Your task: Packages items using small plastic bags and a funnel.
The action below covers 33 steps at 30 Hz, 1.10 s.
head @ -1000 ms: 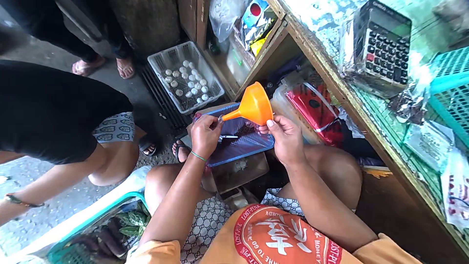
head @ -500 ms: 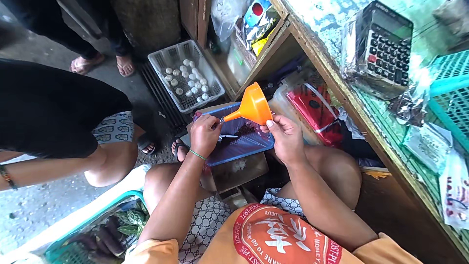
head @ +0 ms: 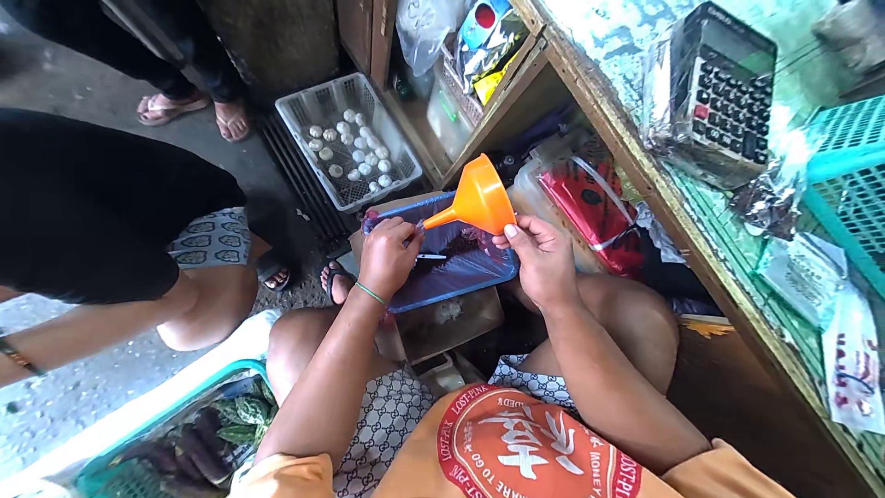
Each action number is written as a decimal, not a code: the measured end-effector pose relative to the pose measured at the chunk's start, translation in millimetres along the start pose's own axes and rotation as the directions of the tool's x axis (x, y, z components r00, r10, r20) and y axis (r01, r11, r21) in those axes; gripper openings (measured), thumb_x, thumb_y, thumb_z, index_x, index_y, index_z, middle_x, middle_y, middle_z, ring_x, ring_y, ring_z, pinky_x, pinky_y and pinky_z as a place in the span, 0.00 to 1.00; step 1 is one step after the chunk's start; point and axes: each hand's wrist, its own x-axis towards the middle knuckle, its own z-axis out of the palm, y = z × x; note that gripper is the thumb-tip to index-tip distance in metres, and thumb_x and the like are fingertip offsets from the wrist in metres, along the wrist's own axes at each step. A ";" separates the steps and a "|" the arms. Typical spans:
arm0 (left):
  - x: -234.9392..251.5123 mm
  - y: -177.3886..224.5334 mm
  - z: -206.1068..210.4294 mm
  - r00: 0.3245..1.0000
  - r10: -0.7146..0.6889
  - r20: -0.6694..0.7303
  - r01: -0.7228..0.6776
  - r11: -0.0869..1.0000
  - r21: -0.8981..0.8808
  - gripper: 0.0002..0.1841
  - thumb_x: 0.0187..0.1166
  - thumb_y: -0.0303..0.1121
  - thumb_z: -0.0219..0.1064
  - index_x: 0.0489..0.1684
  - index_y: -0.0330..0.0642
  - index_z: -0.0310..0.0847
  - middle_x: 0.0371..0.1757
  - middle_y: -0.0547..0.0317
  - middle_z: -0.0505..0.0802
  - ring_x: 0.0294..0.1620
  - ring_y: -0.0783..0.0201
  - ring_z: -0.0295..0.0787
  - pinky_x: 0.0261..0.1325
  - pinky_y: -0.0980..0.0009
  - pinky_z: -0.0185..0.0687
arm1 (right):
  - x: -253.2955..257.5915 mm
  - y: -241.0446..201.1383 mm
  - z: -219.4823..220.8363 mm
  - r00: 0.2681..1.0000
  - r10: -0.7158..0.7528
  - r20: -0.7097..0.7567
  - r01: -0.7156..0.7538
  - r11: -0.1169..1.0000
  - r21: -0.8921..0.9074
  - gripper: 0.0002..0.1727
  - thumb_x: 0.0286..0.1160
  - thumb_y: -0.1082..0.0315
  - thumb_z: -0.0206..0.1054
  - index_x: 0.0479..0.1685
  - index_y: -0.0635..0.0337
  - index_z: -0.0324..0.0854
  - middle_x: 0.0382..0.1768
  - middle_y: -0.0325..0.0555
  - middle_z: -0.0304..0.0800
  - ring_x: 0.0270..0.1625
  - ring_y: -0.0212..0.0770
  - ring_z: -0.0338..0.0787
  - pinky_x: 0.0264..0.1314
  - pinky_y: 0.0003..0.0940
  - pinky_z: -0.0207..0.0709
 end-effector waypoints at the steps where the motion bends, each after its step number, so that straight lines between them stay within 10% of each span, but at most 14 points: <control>1: -0.3 -1.0 -1.0 0.999 -0.034 0.019 0.035 0.998 -0.059 0.05 0.78 0.31 0.72 0.35 0.41 0.93 0.38 0.57 0.92 0.45 0.61 0.90 0.54 0.59 0.86 | 0.1 -0.7 -1.4 1.000 -0.004 -0.005 0.004 1.000 0.000 0.08 0.83 0.71 0.62 0.45 0.62 0.88 0.35 0.42 0.94 0.39 0.35 0.94 0.48 0.32 0.91; 7: 0.5 -0.9 -5.9 0.989 -0.132 -0.068 0.105 0.946 -0.307 0.04 0.72 0.28 0.77 0.28 0.43 0.91 0.34 0.64 0.92 0.39 0.72 0.89 0.46 0.70 0.87 | -1.5 -9.5 -7.7 1.000 -0.015 -0.012 0.016 0.995 0.094 0.09 0.85 0.70 0.61 0.45 0.61 0.87 0.35 0.43 0.94 0.38 0.37 0.95 0.50 0.34 0.92; 33: 0.2 1.4 -4.2 0.982 -0.116 -0.147 0.067 0.951 -0.301 0.03 0.72 0.30 0.78 0.30 0.43 0.92 0.36 0.65 0.92 0.42 0.72 0.89 0.49 0.71 0.86 | -8.0 -0.5 4.4 0.995 0.095 0.005 -0.093 0.960 0.265 0.11 0.85 0.72 0.57 0.44 0.66 0.85 0.35 0.51 0.95 0.39 0.43 0.96 0.52 0.40 0.92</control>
